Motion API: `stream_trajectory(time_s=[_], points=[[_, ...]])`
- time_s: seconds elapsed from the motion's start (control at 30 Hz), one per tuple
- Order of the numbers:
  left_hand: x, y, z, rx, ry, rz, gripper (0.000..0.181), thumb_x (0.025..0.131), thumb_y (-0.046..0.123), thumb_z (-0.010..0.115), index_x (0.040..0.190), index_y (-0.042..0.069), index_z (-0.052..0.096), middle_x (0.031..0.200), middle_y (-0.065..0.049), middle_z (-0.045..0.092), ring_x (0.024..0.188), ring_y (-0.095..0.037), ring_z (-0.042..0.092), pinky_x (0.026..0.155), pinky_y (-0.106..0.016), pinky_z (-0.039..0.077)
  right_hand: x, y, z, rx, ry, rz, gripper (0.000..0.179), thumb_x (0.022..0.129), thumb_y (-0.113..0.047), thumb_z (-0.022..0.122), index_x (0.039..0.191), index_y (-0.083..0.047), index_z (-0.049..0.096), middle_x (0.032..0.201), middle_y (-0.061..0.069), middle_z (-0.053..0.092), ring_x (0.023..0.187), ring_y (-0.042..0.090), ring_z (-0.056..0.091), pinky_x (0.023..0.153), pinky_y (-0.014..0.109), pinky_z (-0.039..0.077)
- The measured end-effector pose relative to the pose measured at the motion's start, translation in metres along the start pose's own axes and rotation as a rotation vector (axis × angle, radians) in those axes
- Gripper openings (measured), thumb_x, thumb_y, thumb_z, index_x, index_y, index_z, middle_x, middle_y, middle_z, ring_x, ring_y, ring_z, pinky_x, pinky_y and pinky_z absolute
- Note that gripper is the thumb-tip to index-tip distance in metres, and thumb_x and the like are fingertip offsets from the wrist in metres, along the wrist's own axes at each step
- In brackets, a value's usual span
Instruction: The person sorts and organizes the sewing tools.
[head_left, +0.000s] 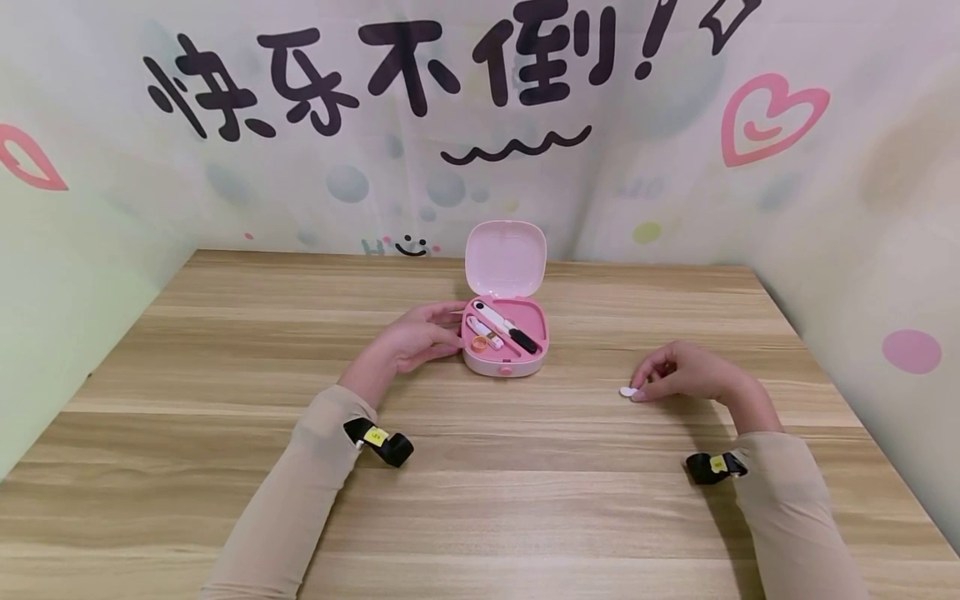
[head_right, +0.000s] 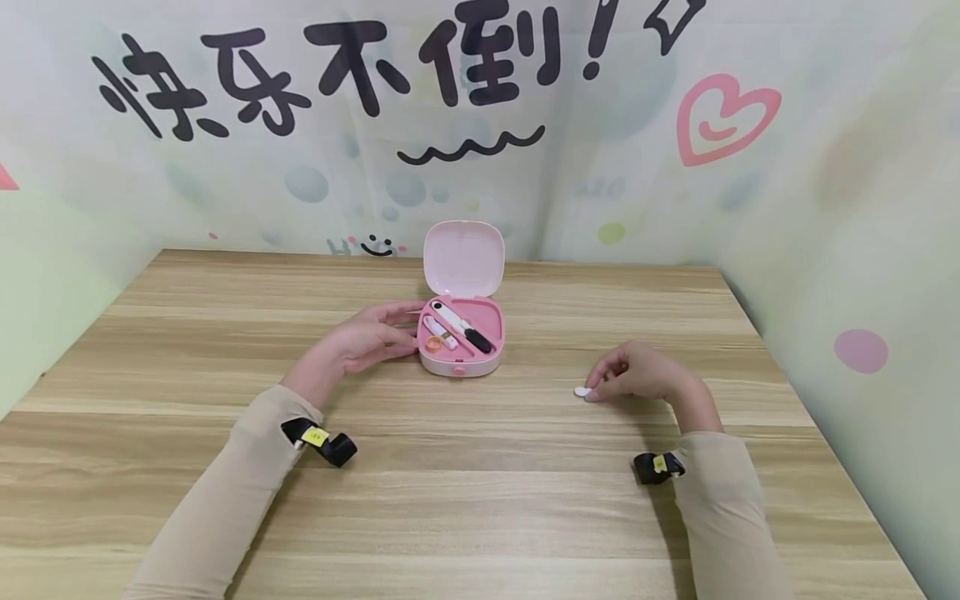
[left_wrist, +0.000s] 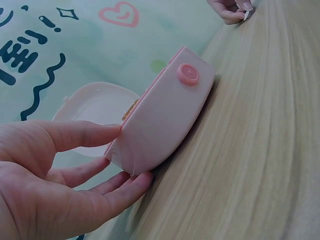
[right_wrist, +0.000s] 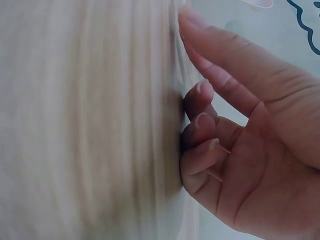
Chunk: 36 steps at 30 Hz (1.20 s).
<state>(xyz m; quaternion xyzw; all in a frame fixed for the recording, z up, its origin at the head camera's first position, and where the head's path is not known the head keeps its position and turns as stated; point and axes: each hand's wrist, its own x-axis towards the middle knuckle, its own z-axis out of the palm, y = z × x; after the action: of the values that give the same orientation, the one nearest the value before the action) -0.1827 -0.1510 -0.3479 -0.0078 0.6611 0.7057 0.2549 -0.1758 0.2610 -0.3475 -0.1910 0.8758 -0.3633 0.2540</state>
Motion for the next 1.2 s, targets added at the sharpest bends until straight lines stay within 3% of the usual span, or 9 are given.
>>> stream_trajectory(time_s=[0.4, 0.63, 0.93, 1.2], points=[[0.0, 0.001, 0.002, -0.013, 0.005, 0.0, 0.074, 0.097, -0.019, 0.049, 0.165, 0.001, 0.029, 0.169, -0.023, 0.031, 0.15, -0.039, 0.04, 0.126, -0.048, 0.038, 0.001, 0.0, 0.001, -0.009, 0.058, -0.024, 0.015, 0.092, -0.014, 0.083, 0.1, -0.002, 0.079, 0.09, -0.004, 0.072, 0.083, 0.006, 0.058, 0.074, 0.02, 0.048], [-0.001, 0.001, 0.001, -0.02, 0.007, -0.002, 0.074, 0.097, -0.019, 0.049, 0.165, 0.001, 0.028, 0.169, -0.023, 0.03, 0.152, -0.039, 0.038, 0.126, -0.048, 0.037, 0.001, -0.001, 0.0, -0.016, 0.096, -0.045, 0.016, 0.092, -0.012, 0.081, 0.104, -0.001, 0.079, 0.101, 0.005, 0.078, 0.085, 0.004, 0.061, 0.076, 0.019, 0.049], [0.001, 0.0, 0.001, -0.017, 0.0, 0.002, 0.074, 0.098, -0.019, 0.049, 0.166, 0.001, 0.028, 0.169, -0.024, 0.03, 0.152, -0.039, 0.038, 0.126, -0.048, 0.037, -0.002, -0.01, 0.001, 0.035, 0.171, -0.032, 0.02, 0.091, -0.012, 0.082, 0.105, 0.001, 0.078, 0.095, 0.002, 0.077, 0.081, 0.005, 0.065, 0.075, 0.02, 0.053], [0.001, 0.0, 0.0, -0.017, 0.004, -0.001, 0.074, 0.098, -0.018, 0.05, 0.166, 0.001, 0.028, 0.17, -0.023, 0.029, 0.152, -0.039, 0.039, 0.126, -0.048, 0.038, 0.003, -0.017, 0.001, 0.02, 0.256, -0.02, 0.024, 0.093, -0.017, 0.082, 0.109, 0.0, 0.078, 0.096, 0.007, 0.079, 0.085, 0.009, 0.066, 0.077, 0.02, 0.053]])
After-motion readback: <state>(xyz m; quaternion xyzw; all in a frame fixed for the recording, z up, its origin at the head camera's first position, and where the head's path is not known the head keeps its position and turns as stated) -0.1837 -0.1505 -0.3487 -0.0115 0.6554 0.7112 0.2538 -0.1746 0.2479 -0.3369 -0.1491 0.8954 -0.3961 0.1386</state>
